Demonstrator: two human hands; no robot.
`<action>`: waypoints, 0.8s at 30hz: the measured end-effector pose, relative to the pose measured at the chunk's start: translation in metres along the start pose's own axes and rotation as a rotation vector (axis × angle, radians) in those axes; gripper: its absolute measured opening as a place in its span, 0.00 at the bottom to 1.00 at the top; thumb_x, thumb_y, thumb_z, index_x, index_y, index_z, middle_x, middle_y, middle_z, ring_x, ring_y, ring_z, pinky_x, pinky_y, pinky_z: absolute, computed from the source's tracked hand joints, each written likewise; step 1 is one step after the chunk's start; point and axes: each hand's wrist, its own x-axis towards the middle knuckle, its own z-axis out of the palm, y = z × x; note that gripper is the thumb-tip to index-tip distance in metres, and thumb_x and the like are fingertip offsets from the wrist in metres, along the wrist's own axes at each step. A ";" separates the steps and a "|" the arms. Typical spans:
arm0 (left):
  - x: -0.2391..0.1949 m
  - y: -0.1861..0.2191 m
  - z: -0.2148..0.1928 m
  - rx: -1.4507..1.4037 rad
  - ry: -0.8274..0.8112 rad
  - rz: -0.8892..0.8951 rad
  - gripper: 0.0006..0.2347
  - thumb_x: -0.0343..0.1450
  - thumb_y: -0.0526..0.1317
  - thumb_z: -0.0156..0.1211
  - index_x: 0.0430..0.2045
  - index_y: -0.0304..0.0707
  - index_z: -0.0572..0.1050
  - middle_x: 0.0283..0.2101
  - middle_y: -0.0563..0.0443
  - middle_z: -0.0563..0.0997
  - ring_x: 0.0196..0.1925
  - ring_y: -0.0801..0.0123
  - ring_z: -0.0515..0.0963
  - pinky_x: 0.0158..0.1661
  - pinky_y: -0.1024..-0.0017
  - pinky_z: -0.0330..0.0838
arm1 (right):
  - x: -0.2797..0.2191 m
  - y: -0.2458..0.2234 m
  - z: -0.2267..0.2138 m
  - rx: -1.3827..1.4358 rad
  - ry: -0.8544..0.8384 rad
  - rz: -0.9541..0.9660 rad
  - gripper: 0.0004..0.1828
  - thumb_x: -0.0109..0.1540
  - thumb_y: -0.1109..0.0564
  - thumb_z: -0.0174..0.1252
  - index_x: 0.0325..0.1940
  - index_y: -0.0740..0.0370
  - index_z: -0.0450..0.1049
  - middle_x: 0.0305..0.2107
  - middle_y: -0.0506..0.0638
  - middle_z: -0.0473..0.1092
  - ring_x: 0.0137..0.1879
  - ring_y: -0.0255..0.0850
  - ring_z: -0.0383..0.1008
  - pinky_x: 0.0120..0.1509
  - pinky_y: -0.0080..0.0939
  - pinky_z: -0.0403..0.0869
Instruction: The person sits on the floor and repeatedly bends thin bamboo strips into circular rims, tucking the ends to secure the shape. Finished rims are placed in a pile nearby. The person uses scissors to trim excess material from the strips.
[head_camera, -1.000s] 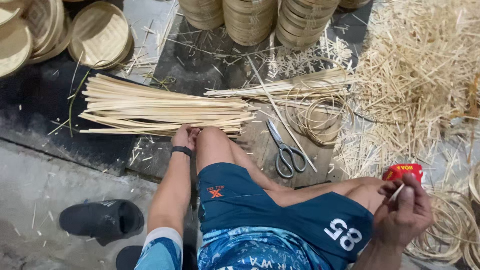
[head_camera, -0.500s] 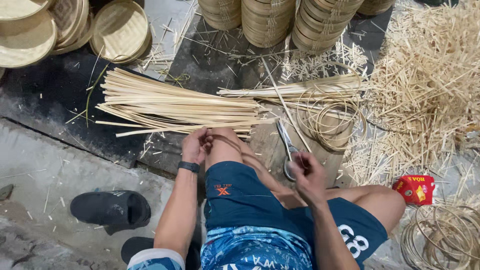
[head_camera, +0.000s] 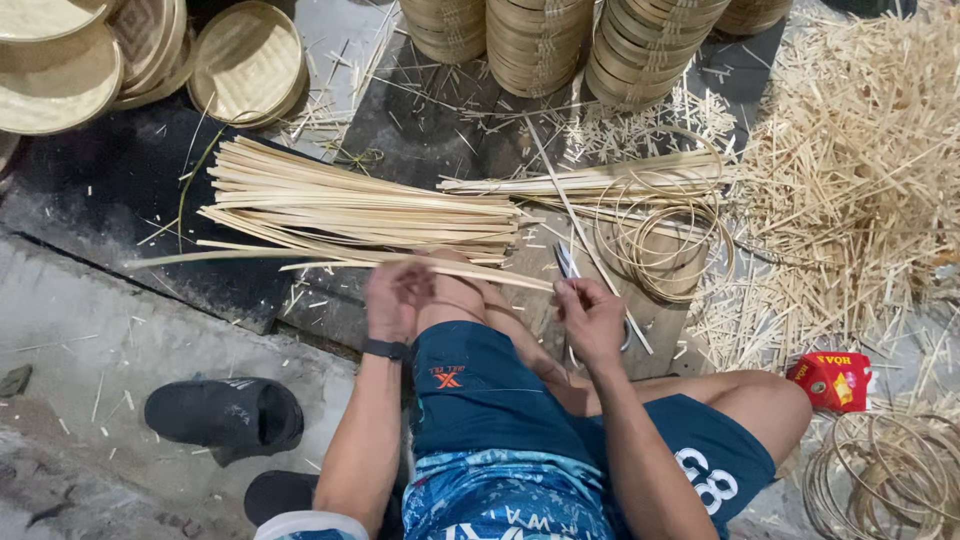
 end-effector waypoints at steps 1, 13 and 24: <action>0.000 0.013 -0.002 -0.046 -0.015 0.008 0.04 0.74 0.34 0.55 0.39 0.36 0.76 0.43 0.39 0.84 0.41 0.62 0.82 0.36 0.70 0.77 | 0.000 0.002 -0.010 -0.092 -0.027 -0.012 0.10 0.64 0.56 0.64 0.43 0.66 0.81 0.24 0.49 0.76 0.28 0.31 0.73 0.33 0.30 0.72; -0.009 0.112 0.005 -0.367 -0.210 0.287 0.17 0.80 0.53 0.56 0.48 0.37 0.79 0.26 0.53 0.73 0.28 0.73 0.71 0.32 0.76 0.68 | -0.001 -0.055 -0.065 0.371 0.435 -0.192 0.24 0.62 0.62 0.66 0.58 0.60 0.64 0.33 0.52 0.78 0.40 0.34 0.81 0.42 0.31 0.80; -0.055 0.117 0.046 0.587 -0.676 -0.264 0.12 0.72 0.43 0.66 0.32 0.29 0.82 0.25 0.49 0.79 0.27 0.73 0.75 0.30 0.74 0.68 | -0.014 -0.094 0.002 0.076 -0.276 -0.441 0.20 0.58 0.73 0.65 0.52 0.59 0.81 0.44 0.47 0.71 0.40 0.29 0.67 0.41 0.29 0.65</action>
